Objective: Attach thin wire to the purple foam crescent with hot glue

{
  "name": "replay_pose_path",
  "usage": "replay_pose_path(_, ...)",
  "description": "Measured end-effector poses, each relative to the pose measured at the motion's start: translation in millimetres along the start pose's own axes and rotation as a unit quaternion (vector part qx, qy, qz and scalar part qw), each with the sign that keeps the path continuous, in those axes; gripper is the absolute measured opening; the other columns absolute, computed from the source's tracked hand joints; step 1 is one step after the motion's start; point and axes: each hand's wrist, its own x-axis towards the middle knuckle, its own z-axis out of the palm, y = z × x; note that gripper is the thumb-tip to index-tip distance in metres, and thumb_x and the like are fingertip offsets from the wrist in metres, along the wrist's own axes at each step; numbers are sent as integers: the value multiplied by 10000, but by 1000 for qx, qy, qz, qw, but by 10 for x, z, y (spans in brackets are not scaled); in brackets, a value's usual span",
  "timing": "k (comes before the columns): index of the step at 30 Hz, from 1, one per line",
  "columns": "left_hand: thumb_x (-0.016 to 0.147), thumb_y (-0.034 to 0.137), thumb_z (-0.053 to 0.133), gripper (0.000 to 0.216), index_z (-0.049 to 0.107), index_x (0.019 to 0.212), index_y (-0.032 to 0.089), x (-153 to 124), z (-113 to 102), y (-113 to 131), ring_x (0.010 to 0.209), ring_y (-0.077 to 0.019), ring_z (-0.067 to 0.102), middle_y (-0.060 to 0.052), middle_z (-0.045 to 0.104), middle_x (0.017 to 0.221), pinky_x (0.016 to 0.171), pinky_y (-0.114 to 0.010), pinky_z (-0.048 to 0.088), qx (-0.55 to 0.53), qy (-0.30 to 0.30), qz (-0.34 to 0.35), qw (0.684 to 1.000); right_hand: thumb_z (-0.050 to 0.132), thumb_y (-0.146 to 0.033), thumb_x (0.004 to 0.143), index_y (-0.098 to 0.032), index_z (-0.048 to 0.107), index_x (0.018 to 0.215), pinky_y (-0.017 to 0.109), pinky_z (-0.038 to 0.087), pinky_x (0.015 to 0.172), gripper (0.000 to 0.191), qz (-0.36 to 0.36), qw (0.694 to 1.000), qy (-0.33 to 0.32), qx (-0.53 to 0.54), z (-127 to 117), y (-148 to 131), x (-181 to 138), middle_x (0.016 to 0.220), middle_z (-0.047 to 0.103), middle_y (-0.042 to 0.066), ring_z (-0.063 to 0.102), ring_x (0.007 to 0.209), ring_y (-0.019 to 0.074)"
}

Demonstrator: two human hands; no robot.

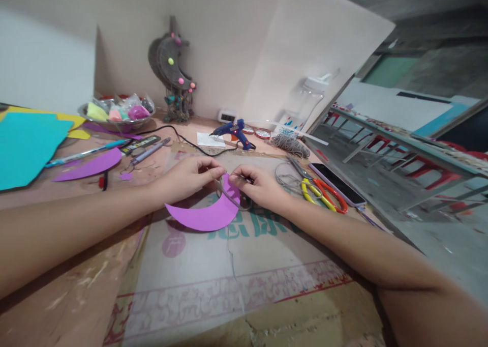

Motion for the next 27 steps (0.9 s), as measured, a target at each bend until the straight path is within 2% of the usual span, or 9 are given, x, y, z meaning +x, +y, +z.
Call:
replay_pose_path(4, 858, 442, 501, 318, 622, 842, 148, 1, 2, 7, 620, -126, 546, -11, 617, 688, 567, -221, 407, 2, -7, -3, 1000, 521, -390, 849, -167, 566, 772, 195, 422, 493, 240, -17, 999, 7, -37, -8, 11, 8, 600, 556, -28, 532, 511, 87)
replay_pose_path(11, 845, 456, 515, 327, 628, 856, 149, 9, 5, -18, 629, -133, 564, -18, 630, 709, 578, -226, 425, -9, -1, 9, 1000, 515, -390, 846, -167, 551, 767, 200, 411, 496, 240, -19, 999, 13, -26, -7, 0, 14, 605, 548, -30, 516, 508, 85)
replay_pose_path(16, 821, 443, 558, 300, 610, 819, 148, 4, 16, 3, 608, -119, 560, -10, 617, 687, 561, -215, 423, -58, -36, -3, 998, 512, -407, 847, -168, 547, 768, 199, 392, 478, 254, -28, 999, 30, -22, -18, -6, 15, 597, 533, -29, 497, 499, 84)
replay_pose_path(22, 785, 345, 583, 203, 589, 710, 156, 0, 10, 39, 545, -100, 500, 16, 558, 623, 484, -196, 362, -31, -66, -1, 997, 512, -420, 848, -172, 529, 746, 211, 393, 491, 268, -33, 998, 53, -18, -15, -16, 10, 592, 506, -35, 467, 493, 81)
replay_pose_path(27, 793, 356, 562, 224, 565, 684, 160, -9, 15, 52, 491, -89, 472, 21, 539, 576, 441, -186, 336, -40, -59, -16, 997, 500, -415, 855, -176, 532, 773, 216, 409, 503, 254, -30, 999, 39, -7, -11, -10, 14, 610, 518, -32, 482, 510, 88)
